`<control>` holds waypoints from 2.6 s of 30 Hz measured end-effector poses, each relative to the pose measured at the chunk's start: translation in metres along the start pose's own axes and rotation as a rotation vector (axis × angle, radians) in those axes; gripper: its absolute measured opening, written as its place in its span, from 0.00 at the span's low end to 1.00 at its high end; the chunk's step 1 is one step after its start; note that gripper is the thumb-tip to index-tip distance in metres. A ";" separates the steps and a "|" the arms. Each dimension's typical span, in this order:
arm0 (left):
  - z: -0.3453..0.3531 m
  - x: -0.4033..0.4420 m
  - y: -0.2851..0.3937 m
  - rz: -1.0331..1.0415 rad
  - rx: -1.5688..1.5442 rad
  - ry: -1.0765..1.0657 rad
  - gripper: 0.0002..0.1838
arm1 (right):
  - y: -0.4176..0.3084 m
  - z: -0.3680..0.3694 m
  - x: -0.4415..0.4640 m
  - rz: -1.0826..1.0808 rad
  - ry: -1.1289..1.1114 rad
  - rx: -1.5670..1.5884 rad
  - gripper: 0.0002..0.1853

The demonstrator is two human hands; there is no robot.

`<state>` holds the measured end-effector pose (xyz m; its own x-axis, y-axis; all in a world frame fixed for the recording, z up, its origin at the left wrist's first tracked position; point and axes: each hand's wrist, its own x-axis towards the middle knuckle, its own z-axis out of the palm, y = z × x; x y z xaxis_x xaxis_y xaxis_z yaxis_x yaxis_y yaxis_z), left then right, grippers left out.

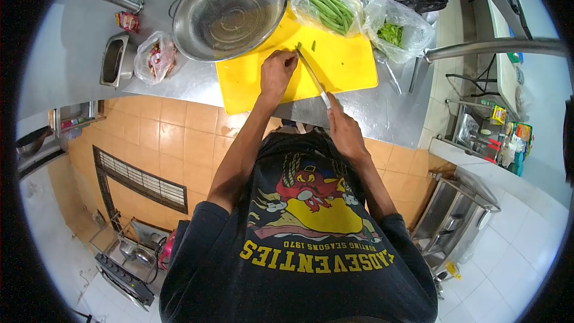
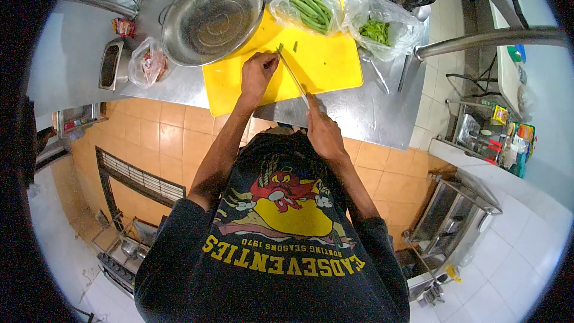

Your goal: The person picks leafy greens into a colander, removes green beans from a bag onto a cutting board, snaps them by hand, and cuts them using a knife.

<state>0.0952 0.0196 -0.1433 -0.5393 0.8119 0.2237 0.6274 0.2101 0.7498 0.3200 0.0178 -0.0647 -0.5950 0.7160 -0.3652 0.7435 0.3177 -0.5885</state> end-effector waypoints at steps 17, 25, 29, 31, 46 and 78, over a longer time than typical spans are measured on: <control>0.006 0.000 -0.005 -0.083 -0.032 0.012 0.07 | -0.021 -0.001 0.007 0.033 -0.035 -0.081 0.24; 0.010 0.001 -0.007 -0.056 0.056 0.031 0.07 | -0.014 0.013 0.023 -0.047 0.060 -0.056 0.23; 0.014 0.000 -0.011 -0.081 0.046 0.050 0.07 | -0.013 0.022 0.035 -0.053 0.083 -0.119 0.23; 0.016 0.001 -0.010 -0.080 0.080 0.064 0.07 | -0.007 0.021 0.028 -0.045 0.077 -0.121 0.23; 0.004 -0.025 0.008 0.061 0.062 0.124 0.10 | -0.001 -0.002 0.016 0.070 0.001 0.028 0.23; 0.006 -0.006 0.009 -0.068 -0.015 -0.012 0.08 | -0.006 0.007 -0.010 -0.023 0.030 0.073 0.23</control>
<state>0.1074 0.0203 -0.1416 -0.5736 0.8026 0.1639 0.5805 0.2571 0.7726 0.3189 0.0043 -0.0627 -0.6013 0.7278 -0.3299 0.7051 0.2890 -0.6475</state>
